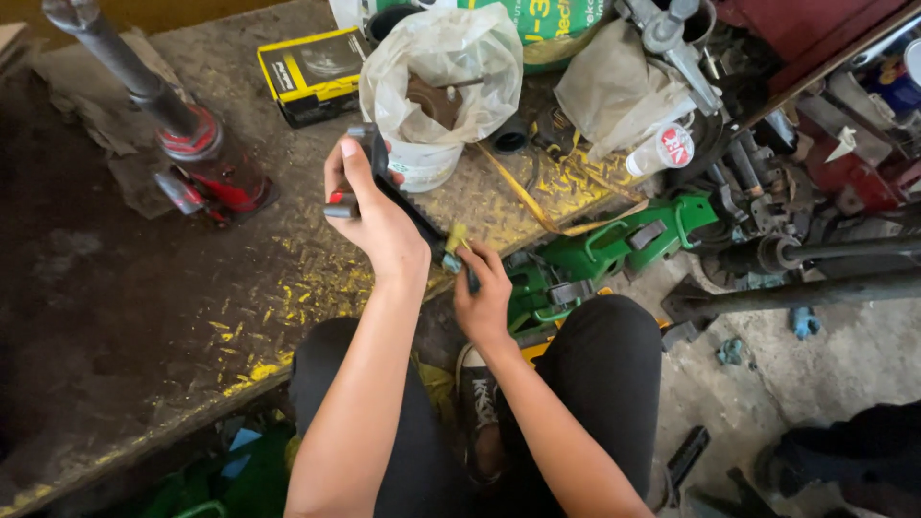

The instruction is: The person wipes a red and black impact wrench with a yellow cloth, then cleans a long metal rod and a black metal bar with the same cloth. The person works at a cluttered workbench, handling each tool individually and wiping them down.

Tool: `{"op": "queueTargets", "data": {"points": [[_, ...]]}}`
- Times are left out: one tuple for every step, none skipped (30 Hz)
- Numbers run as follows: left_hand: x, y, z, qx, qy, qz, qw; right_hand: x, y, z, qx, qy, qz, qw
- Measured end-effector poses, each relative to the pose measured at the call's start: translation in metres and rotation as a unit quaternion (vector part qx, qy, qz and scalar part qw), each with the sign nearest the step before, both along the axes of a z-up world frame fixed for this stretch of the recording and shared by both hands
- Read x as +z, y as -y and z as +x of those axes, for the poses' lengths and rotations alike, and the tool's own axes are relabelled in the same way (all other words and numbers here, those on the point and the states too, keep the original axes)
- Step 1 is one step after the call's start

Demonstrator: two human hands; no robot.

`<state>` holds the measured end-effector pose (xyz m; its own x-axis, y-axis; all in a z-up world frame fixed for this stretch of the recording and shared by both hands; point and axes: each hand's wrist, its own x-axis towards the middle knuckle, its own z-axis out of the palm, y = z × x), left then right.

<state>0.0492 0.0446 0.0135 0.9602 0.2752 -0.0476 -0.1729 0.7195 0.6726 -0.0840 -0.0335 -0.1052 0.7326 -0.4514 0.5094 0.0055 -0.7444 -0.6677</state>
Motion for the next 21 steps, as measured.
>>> {"op": "queueTargets", "data": {"points": [[-0.001, 0.0, -0.001, -0.002, -0.002, 0.0, 1.0, 0.001, 0.002, -0.002, -0.002, -0.002, 0.0, 1.0], [-0.002, 0.0, -0.003, -0.005, 0.002, 0.003, 1.0, 0.002, 0.004, -0.004, 0.006, -0.023, 0.002, 1.0], [-0.002, 0.001, -0.003, -0.008, 0.008, 0.005, 1.0, 0.004, 0.008, -0.005, 0.014, -0.042, 0.003, 0.999], [0.001, 0.002, -0.003, -0.009, 0.009, 0.004, 1.0, 0.009, 0.011, -0.002, 0.012, -0.042, 0.003, 0.999], [0.002, 0.002, -0.004, -0.019, 0.013, 0.012, 1.0, 0.014, 0.013, -0.001, 0.028, -0.063, 0.008, 0.998], [0.004, 0.002, -0.006, -0.029, 0.017, 0.02, 0.999, 0.018, 0.014, 0.0, 0.044, -0.084, 0.013, 0.995], [0.005, 0.002, -0.007, -0.031, 0.018, 0.02, 0.999, 0.028, 0.013, -0.002, 0.043, -0.084, 0.013, 0.996], [0.006, 0.002, -0.009, -0.041, 0.031, 0.034, 0.998, 0.037, 0.011, -0.003, 0.066, -0.092, 0.017, 0.993], [0.007, 0.002, -0.009, -0.05, 0.044, 0.049, 0.997, 0.047, 0.009, -0.003, 0.091, -0.1, 0.021, 0.991], [0.008, 0.002, -0.008, -0.049, 0.045, 0.049, 0.997, 0.048, 0.01, -0.002, 0.092, -0.099, 0.021, 0.991], [0.009, 0.001, -0.009, -0.063, 0.061, 0.055, 0.995, 0.049, 0.011, -0.003, 0.111, -0.11, 0.016, 0.988], [0.009, 0.001, -0.009, -0.077, 0.076, 0.061, 0.992, 0.049, 0.013, -0.003, 0.13, -0.121, 0.012, 0.984], [0.005, 0.001, -0.012, -0.078, 0.075, 0.062, 0.992, 0.044, 0.019, -0.005, 0.129, -0.122, 0.013, 0.984], [0.002, 0.001, -0.014, -0.097, 0.089, 0.061, 0.989, 0.038, 0.025, -0.006, 0.132, -0.14, 0.015, 0.981], [0.001, 0.002, -0.012, -0.117, 0.108, 0.059, 0.985, 0.034, 0.032, -0.004, 0.135, -0.153, 0.015, 0.979], [0.001, 0.004, -0.012, -0.117, 0.112, 0.061, 0.985, 0.031, 0.035, -0.002, 0.135, -0.149, 0.016, 0.98], [-0.001, 0.005, -0.011, -0.139, 0.121, 0.046, 0.982, 0.027, 0.038, 0.001, 0.126, -0.165, 0.145, 0.967], [-0.002, 0.005, -0.009, -0.16, 0.129, 0.032, 0.978, 0.023, 0.041, 0.004, 0.116, -0.178, 0.272, 0.938], [0.001, 0.005, -0.01, -0.159, 0.13, 0.031, 0.978, 0.018, 0.04, 0.004, 0.117, -0.178, 0.271, 0.939], [0.003, 0.005, -0.01, -0.181, 0.124, 0.014, 0.976, 0.012, 0.038, 0.005, 0.092, -0.161, 0.414, 0.891], [0.005, 0.005, -0.012, -0.202, 0.118, -0.004, 0.972, 0.006, 0.037, 0.005, 0.063, -0.142, 0.546, 0.823]]}}
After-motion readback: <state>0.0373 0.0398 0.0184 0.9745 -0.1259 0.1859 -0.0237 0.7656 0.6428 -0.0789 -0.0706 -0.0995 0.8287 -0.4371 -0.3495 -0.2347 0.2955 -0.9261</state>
